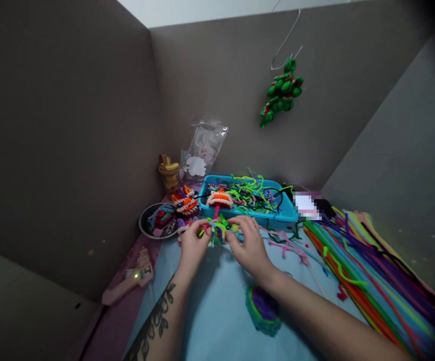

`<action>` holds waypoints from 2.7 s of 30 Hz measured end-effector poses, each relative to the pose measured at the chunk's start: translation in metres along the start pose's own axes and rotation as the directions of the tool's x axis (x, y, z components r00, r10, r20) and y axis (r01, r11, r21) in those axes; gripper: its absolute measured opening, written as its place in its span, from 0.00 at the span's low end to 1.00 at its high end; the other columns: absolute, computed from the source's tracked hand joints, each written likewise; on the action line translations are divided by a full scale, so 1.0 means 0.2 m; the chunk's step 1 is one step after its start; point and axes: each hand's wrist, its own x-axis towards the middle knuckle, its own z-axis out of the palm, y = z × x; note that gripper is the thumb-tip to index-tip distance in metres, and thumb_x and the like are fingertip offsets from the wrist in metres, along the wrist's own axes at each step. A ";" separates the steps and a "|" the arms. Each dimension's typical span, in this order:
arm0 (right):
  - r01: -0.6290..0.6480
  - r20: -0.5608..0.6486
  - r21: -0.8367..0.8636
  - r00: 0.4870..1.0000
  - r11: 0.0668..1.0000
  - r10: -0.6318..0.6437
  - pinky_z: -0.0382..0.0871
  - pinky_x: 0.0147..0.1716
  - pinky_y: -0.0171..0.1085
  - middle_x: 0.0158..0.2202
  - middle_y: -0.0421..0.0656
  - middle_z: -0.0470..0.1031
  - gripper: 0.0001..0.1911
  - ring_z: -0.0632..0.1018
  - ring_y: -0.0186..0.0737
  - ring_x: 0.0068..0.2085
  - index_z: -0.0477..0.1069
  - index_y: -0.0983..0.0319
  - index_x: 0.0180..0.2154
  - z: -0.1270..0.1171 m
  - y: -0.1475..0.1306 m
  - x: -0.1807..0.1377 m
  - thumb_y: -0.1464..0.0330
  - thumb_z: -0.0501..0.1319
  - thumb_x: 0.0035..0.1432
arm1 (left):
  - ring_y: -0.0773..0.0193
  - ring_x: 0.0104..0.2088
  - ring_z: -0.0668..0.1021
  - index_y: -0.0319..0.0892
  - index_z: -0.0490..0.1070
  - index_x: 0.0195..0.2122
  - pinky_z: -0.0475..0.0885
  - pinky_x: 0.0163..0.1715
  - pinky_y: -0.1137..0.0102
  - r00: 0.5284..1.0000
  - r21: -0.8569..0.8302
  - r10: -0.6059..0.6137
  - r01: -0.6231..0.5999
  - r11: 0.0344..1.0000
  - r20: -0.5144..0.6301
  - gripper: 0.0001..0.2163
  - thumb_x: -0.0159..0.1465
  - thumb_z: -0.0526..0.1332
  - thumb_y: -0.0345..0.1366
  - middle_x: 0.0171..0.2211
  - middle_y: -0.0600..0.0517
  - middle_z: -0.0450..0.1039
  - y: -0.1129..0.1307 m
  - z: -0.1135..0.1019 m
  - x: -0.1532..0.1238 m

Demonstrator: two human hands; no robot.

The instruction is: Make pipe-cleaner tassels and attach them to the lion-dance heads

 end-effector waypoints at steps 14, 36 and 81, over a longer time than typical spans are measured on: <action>0.194 0.222 -0.227 0.964 0.954 -0.144 0.65 0.35 0.35 0.33 0.43 0.78 0.09 0.76 0.40 0.35 0.75 0.61 0.34 0.10 -0.01 0.10 0.76 0.57 0.55 | 0.62 0.33 0.79 0.39 0.78 0.33 0.72 0.35 0.70 0.998 0.054 0.010 -0.013 0.998 0.066 0.09 0.53 0.60 0.29 0.31 0.49 0.80 0.03 0.00 0.00; 0.371 0.071 -0.270 0.928 0.888 -0.366 0.61 0.45 0.44 0.47 0.48 0.75 0.11 0.71 0.46 0.46 0.71 0.60 0.44 0.02 -0.07 0.07 0.67 0.56 0.60 | 0.67 0.22 0.71 0.37 0.77 0.30 0.64 0.23 0.74 0.990 -0.082 -0.140 0.140 0.987 0.007 0.08 0.49 0.65 0.33 0.21 0.52 0.74 -0.01 0.00 0.01; -0.549 0.464 0.214 0.785 0.808 0.411 0.53 0.16 0.28 0.17 0.30 0.62 0.07 0.62 0.27 0.16 0.61 0.59 0.27 -0.01 0.00 0.01 0.65 0.59 0.50 | 0.64 0.28 0.75 0.39 0.78 0.31 0.68 0.30 0.72 0.996 -0.053 -0.088 0.086 0.995 -0.023 0.08 0.48 0.65 0.31 0.26 0.51 0.77 0.02 -0.01 0.01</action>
